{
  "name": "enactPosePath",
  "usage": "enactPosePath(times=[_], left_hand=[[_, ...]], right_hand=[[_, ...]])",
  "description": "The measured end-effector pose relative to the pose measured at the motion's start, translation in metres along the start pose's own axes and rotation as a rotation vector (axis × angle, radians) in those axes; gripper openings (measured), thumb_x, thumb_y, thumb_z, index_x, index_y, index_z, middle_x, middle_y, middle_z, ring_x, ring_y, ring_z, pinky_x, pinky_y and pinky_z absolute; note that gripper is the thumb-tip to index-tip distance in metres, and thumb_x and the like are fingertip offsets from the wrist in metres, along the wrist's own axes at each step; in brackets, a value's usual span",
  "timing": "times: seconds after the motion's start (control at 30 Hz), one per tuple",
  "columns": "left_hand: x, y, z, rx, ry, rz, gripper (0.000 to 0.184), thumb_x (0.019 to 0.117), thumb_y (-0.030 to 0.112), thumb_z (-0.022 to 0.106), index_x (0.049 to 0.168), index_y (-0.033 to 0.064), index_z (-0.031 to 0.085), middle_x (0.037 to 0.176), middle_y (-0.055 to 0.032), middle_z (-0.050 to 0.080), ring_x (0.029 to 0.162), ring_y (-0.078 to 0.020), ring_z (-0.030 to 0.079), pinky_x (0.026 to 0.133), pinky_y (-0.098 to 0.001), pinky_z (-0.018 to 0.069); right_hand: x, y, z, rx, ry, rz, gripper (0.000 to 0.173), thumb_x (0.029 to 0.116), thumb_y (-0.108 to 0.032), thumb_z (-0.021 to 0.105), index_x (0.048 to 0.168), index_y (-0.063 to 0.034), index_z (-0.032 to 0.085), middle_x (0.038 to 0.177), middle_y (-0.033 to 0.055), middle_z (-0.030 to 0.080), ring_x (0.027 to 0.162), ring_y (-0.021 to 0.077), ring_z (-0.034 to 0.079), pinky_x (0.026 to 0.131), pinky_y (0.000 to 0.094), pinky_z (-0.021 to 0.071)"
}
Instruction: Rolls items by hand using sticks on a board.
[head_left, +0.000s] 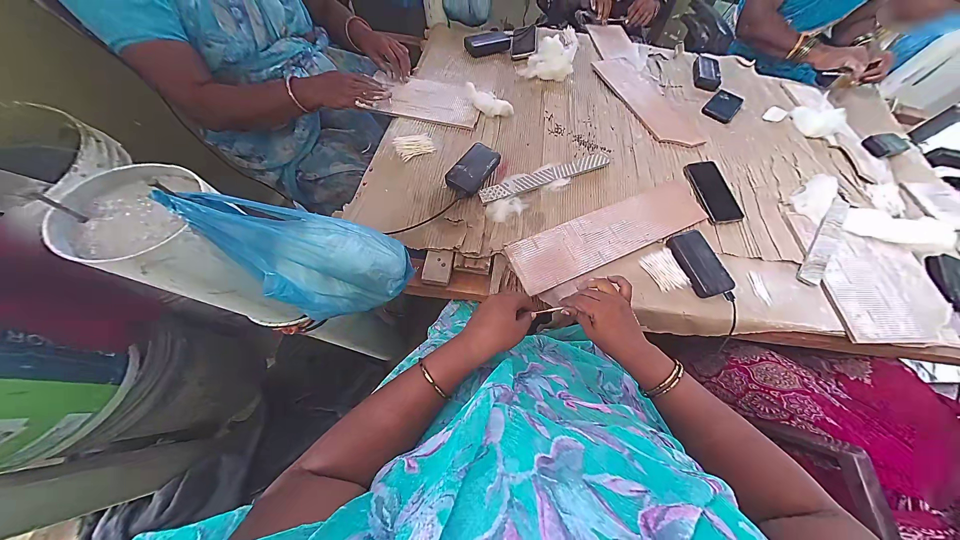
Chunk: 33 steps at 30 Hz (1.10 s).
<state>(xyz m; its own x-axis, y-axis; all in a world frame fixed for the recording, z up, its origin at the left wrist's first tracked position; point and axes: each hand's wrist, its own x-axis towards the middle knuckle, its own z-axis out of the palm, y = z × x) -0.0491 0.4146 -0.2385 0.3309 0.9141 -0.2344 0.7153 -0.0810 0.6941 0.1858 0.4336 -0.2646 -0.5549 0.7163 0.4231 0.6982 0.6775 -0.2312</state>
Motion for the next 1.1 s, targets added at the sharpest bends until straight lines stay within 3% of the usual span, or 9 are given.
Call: enactPosePath(times=[0.2,0.4,0.47,0.57,0.7,0.8,0.97,1.1], left_hand=[[-0.007,0.006,0.001,0.028,-0.045,0.083,0.028,0.1071,0.020,0.052,0.115,0.0022,0.072,0.118,-0.0157,0.069,0.113,-0.0283,0.065,0.101,-0.0504,0.0495],[-0.009,0.005,-0.001,0.027,-0.045,0.123,0.027,0.1072,0.019,0.052,0.114,0.0012,0.071,0.116,-0.0159,0.068,0.111,-0.0282,0.065,0.099,-0.0493,0.0500],[-0.007,0.001,-0.002,0.027,-0.028,0.097,0.028,0.1075,0.019,0.052,0.115,0.0010,0.071,0.118,-0.0157,0.068,0.112,-0.0286,0.065,0.101,-0.0502,0.0500],[-0.002,-0.004,-0.004,0.026,0.023,0.095,0.027,0.1069,0.019,0.053,0.113,0.0013,0.072,0.114,-0.0151,0.069,0.109,-0.0288,0.066,0.099,-0.0508,0.0508],[0.000,-0.004,-0.003,0.023,0.007,0.076,0.028,0.1078,0.022,0.052,0.116,0.0030,0.071,0.118,-0.0143,0.069,0.112,-0.0270,0.066,0.101,-0.0490,0.0500],[0.001,-0.006,-0.001,0.024,-0.010,0.087,0.029,0.1082,0.022,0.051,0.116,0.0023,0.070,0.116,-0.0149,0.068,0.109,-0.0271,0.066,0.100,-0.0477,0.0504],[0.002,-0.009,-0.002,0.021,-0.002,0.081,0.029,0.1083,0.021,0.050,0.117,0.0017,0.070,0.116,-0.0154,0.069,0.110,-0.0268,0.066,0.101,-0.0472,0.0500],[0.003,-0.008,-0.003,0.021,-0.011,0.064,0.029,0.1083,0.022,0.051,0.117,0.0018,0.070,0.117,-0.0152,0.068,0.112,-0.0269,0.065,0.102,-0.0472,0.0493]], right_hand=[[-0.015,-0.008,-0.009,-0.020,0.022,0.012,0.012,0.0941,-0.014,0.069,0.093,-0.0133,0.081,0.090,0.0036,0.078,0.107,0.0292,0.069,0.103,0.0665,0.0339],[-0.042,0.008,-0.031,-0.083,0.084,0.094,0.015,0.0938,-0.013,0.067,0.090,-0.0132,0.081,0.090,0.0029,0.078,0.107,0.0293,0.070,0.104,0.0664,0.0329],[-0.049,0.019,-0.040,-0.094,0.100,0.192,0.014,0.0941,-0.013,0.067,0.092,-0.0114,0.081,0.093,0.0054,0.079,0.109,0.0324,0.069,0.103,0.0669,0.0339],[-0.048,0.038,-0.056,-0.085,0.168,0.482,0.012,0.0954,-0.012,0.070,0.100,-0.0068,0.080,0.101,0.0148,0.076,0.111,0.0402,0.065,0.101,0.0695,0.0339],[-0.029,0.080,-0.067,-0.103,0.196,0.851,0.022,0.1014,-0.022,0.064,0.112,-0.0071,0.077,0.114,0.0204,0.072,0.119,0.0458,0.059,0.100,0.0724,0.0329],[-0.016,0.109,-0.059,-0.173,0.176,0.930,0.023,0.1013,-0.025,0.063,0.113,-0.0106,0.077,0.117,0.0180,0.072,0.124,0.0447,0.056,0.101,0.0713,0.0319],[-0.013,0.127,-0.041,-0.229,0.120,0.932,0.023,0.1020,-0.025,0.062,0.113,-0.0116,0.077,0.122,0.0219,0.068,0.124,0.0495,0.052,0.097,0.0741,0.0335],[-0.019,0.126,-0.059,-0.063,0.268,1.060,0.036,0.1062,-0.034,0.054,0.120,-0.0077,0.074,0.127,0.0242,0.066,0.127,0.0495,0.052,0.099,0.0735,0.0347]])
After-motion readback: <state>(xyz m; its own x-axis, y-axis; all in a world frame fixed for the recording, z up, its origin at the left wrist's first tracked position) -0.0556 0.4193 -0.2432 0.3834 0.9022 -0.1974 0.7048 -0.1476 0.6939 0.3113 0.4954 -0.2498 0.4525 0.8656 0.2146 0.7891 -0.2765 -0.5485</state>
